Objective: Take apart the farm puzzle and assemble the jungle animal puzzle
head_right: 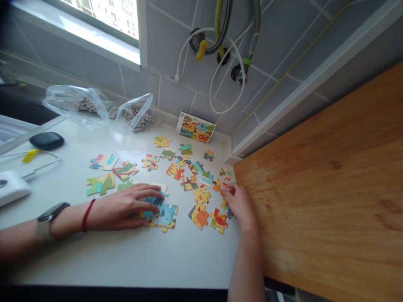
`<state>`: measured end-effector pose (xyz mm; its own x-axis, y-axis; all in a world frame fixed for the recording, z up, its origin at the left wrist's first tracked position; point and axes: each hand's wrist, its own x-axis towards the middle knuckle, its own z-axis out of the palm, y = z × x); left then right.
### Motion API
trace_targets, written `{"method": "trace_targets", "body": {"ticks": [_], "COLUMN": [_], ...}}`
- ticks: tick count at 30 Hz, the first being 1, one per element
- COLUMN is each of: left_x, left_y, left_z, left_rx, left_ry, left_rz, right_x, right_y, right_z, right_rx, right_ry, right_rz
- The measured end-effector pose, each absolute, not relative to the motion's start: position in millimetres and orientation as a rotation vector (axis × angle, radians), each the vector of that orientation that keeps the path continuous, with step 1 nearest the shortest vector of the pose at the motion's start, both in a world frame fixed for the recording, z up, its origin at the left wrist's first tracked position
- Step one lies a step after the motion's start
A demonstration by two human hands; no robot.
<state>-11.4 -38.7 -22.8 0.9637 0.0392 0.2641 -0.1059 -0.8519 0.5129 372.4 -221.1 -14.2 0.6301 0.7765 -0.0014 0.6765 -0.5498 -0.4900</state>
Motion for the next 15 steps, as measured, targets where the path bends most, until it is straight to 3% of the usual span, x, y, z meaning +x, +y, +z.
{"method": "trace_targets", "body": {"ticks": [5,15], "left_x": [-10.2,-8.5], "left_y": [-38.0,-31.9], "left_z": [-24.7,-21.3], "left_rx": [2.554,2.493], "left_ry": [-0.002,0.179], "left_rz": [0.469,0.558], "right_x": [375.8,379.2], "right_y": [-250.9,-247.7], "right_z": [-12.1,-12.0], "right_rx": [-2.637,-2.637], "right_ry": [-1.231,-1.14], "right_rz": [0.366,0.46]}}
